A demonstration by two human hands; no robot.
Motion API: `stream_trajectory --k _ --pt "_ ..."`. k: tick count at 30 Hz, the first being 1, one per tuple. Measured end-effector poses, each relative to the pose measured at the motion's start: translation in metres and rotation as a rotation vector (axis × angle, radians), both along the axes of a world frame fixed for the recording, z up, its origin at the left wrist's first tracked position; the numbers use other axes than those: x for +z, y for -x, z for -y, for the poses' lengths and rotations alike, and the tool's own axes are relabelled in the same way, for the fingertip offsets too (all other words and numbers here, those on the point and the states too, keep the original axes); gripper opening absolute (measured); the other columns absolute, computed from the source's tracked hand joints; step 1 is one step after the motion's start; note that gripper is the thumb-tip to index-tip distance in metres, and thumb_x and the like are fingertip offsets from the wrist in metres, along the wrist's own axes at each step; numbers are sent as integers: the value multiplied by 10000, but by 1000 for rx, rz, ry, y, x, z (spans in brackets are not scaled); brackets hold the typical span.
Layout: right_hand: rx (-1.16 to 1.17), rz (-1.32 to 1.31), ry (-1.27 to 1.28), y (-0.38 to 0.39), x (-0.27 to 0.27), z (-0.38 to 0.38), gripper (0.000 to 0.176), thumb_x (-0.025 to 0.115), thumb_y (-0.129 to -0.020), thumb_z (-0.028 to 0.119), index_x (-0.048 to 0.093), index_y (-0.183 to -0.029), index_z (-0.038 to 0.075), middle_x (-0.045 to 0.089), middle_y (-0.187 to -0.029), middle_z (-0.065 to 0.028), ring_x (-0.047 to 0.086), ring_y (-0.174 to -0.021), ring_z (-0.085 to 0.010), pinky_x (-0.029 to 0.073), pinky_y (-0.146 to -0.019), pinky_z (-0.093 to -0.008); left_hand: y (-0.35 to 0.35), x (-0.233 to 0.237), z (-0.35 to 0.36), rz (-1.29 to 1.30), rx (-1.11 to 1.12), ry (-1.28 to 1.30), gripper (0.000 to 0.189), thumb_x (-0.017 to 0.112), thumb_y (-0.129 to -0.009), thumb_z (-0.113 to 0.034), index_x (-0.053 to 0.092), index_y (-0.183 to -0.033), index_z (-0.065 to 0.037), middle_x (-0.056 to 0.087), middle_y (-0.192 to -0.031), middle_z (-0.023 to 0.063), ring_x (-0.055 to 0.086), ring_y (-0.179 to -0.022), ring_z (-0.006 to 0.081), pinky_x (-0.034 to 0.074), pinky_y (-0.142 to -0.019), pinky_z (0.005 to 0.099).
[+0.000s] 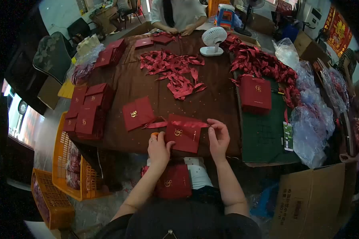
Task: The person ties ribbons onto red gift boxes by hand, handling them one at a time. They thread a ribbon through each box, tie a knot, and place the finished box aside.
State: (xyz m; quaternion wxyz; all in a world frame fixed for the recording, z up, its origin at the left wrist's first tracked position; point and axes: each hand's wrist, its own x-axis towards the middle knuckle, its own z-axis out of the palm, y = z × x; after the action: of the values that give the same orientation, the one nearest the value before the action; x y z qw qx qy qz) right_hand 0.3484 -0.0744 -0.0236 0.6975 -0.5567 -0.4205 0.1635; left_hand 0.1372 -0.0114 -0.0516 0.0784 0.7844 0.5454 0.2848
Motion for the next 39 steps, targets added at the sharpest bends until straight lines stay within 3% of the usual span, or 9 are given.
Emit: stream_trajectory --k 3,8,11,14,20,24,27,29,39 --pt "255 -512 -297 20 23 -29 78 504 -969 -1 551 -992 58 639 -1108 -99 571 -1008 -169 442 -970 -324 2 -3 -2 24 -13 -7 481 781 -817 -348 594 -1150 -55 580 -1094 161 584 -971 361 518 -774 449" --pt "533 -841 -368 30 25 -44 91 476 -955 -1 547 -981 50 552 -930 -54 562 -916 -169 467 -900 -326 8 1 -3 30 -14 17 465 791 -792 -387 622 -1086 -69 608 -1016 119 584 -947 342 514 -754 443" --pt "422 -542 -53 39 1 -45 167 486 -917 -55 597 -992 43 584 -926 -47 583 -831 -142 485 -760 -273 8 -1 -4 38 2 10 452 806 -775 -405 637 -1030 -73 613 -936 94 585 -902 318 510 -745 429" --pt "244 350 152 37 18 -24 199 636 -854 -56 686 -1011 56 651 -965 -44 628 -880 -151 504 -755 -292 8 -5 -6 59 0 -29 437 820 -768 -399 642 -1000 -74 609 -885 83 586 -864 299 506 -739 417" --pt "693 1267 4 32 12 7 372 738 -750 125 693 -1117 173 600 -1218 -8 584 -1075 -220 487 -921 -366 10 -10 -8 97 -25 -1 432 811 -780 -388 637 -1020 -74 600 -906 94 587 -878 308 506 -745 421" --pt "699 1416 -9 25 -19 0 369 742 -739 145 694 -1104 174 607 -1162 -1 583 -1072 -212 486 -924 -365 12 -11 -6 157 -38 22 422 801 -790 -378 643 -1044 -80 606 -915 96 591 -894 311 508 -756 425" --pt "704 1181 37 30 -16 -7 241 725 -789 103 704 -1027 132 651 -1049 -31 631 -985 -231 516 -885 -368 18 -4 -7 192 -61 127 390 814 -782 -310 661 -1063 -88 614 -897 87 600 -897 298 508 -765 421" --pt "470 690 185 42 -13 -11 167 723 -836 133 700 -999 105 657 -983 -46 652 -947 -244 542 -793 -367 24 -2 -11 224 -88 191 373 817 -775 -273 669 -1064 -91 621 -899 83 605 -900 293 508 -770 418" --pt "216 763 156 76 -24 -35 136 742 -797 80 677 -915 59 648 -913 -89 634 -862 -299 540 -759 -401 25 1 -11 309 -133 235 337 804 -742 -163 696 -1054 -94 646 -848 77 626 -859 280 506 -783 400"
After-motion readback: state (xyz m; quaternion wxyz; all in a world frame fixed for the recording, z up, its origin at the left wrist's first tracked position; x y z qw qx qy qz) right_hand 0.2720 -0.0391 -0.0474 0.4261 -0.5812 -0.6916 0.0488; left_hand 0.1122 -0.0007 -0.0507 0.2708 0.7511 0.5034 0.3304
